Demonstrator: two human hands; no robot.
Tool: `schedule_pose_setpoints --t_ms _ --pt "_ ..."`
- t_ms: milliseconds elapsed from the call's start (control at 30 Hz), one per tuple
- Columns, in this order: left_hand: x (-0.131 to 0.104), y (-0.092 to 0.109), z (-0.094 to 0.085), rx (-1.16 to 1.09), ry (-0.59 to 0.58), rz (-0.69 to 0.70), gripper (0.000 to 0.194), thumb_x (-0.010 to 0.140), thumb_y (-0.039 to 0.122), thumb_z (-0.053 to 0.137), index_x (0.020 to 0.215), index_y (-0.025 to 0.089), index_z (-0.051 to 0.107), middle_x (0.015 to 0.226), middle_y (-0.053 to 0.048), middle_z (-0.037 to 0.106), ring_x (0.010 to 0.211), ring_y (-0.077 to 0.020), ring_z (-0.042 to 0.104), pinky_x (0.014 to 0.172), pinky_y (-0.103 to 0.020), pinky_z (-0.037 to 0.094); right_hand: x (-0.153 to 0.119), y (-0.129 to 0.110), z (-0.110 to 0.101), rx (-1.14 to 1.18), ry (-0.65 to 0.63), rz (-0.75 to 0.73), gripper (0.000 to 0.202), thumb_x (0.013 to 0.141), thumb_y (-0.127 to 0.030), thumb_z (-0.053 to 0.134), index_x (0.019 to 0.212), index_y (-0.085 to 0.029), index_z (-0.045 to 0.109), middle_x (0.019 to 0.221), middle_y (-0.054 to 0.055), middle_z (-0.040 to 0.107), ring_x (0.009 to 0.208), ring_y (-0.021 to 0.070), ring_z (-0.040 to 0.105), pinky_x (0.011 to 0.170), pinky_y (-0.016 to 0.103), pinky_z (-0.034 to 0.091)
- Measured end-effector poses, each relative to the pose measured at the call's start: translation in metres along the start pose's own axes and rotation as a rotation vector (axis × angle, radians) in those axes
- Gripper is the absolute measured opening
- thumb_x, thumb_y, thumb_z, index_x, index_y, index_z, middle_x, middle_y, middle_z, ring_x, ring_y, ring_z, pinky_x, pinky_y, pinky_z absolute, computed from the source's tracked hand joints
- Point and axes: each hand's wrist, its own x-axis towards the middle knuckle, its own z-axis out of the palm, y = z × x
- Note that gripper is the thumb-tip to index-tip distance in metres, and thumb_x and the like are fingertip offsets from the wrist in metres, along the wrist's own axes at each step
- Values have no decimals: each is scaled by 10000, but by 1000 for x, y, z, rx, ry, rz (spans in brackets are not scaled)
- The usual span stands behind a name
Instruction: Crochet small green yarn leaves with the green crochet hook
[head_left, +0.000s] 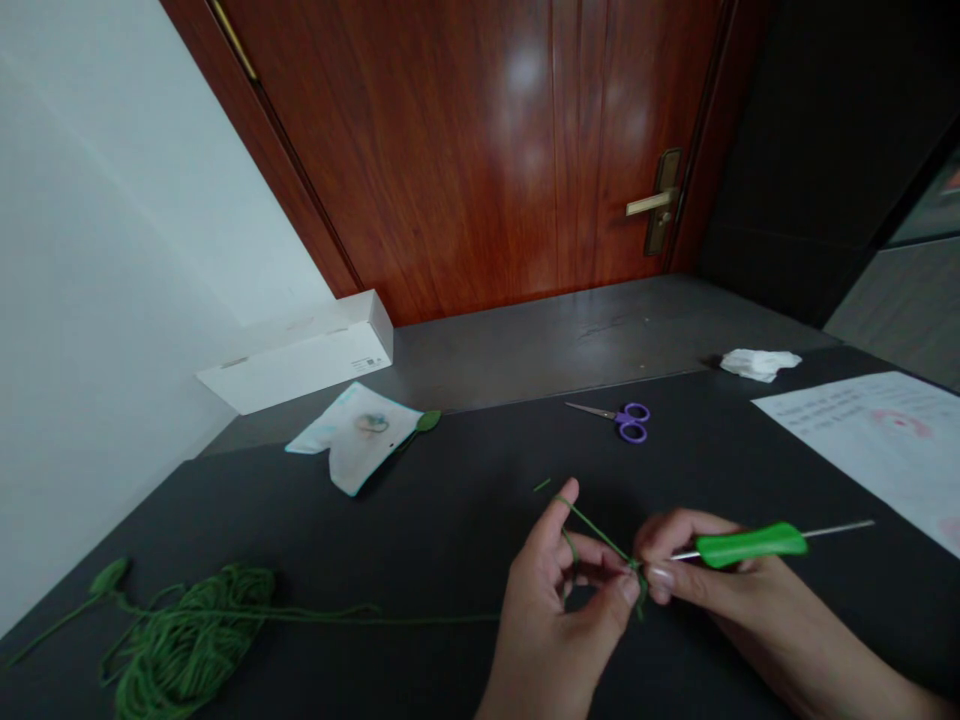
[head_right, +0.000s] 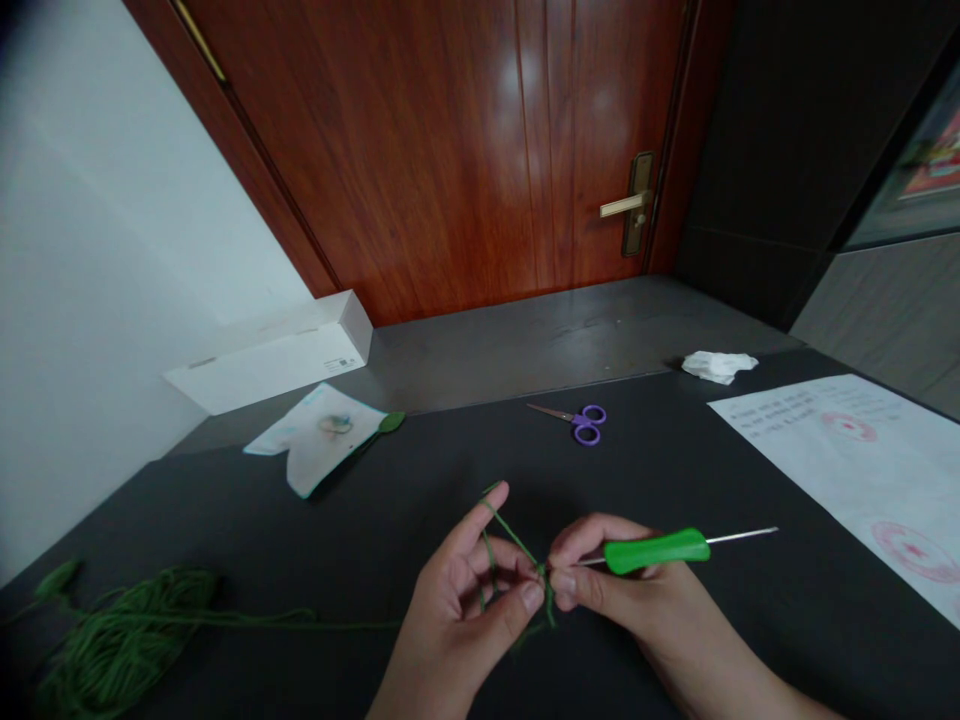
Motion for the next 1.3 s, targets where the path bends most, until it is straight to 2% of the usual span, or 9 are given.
schedule_pose_setpoints --t_ms 167,433,600,833,1000,1167,1300 --pt "0 -3 -1 -43 -35 -12 755 748 196 694 1419 158 349 803 -25 646 746 -167 598 687 -293 444 -1 0 0 33 -2 60 163 710 -335 767 648 -211 682 646 -2 627 677 171 554 668 284 426" --pt "6 -5 -4 -186 -54 -93 871 619 182 804 1387 138 397 696 15 635 624 -123 571 613 -256 414 -1 2 0 127 -32 130 153 717 -320 768 659 -203 689 625 -13 612 661 151 522 656 267 396" --pt "7 -5 -4 -175 -50 -119 877 596 199 829 1372 136 426 671 18 636 601 -112 576 610 -244 416 1 5 -1 201 -45 124 131 699 -299 790 681 -212 694 596 -28 621 622 128 524 622 245 380" --pt "10 -12 -4 -204 -27 -29 907 570 187 839 1373 154 418 776 -3 631 654 -119 567 608 -250 422 0 5 -1 207 -61 144 116 731 -288 758 679 -209 690 617 -28 620 664 136 528 668 256 381" --pt "8 -10 -1 -205 -39 11 878 619 167 799 1389 121 381 765 -7 635 653 -116 557 620 -261 413 -1 6 1 183 -84 148 135 736 -302 749 662 -210 685 615 -23 619 666 137 528 658 256 379" --pt "6 -4 0 -159 -33 8 851 660 138 762 1406 131 354 728 11 629 659 -119 558 650 -277 412 -4 4 1 129 -103 95 110 754 -331 736 724 -234 694 678 -14 618 708 154 543 694 275 407" --pt "3 0 0 -132 -28 -8 869 651 147 767 1413 141 349 746 9 624 682 -125 561 681 -285 416 -5 -2 -6 -23 -165 -145 154 814 -403 661 810 -264 727 843 30 647 859 212 580 777 318 434"
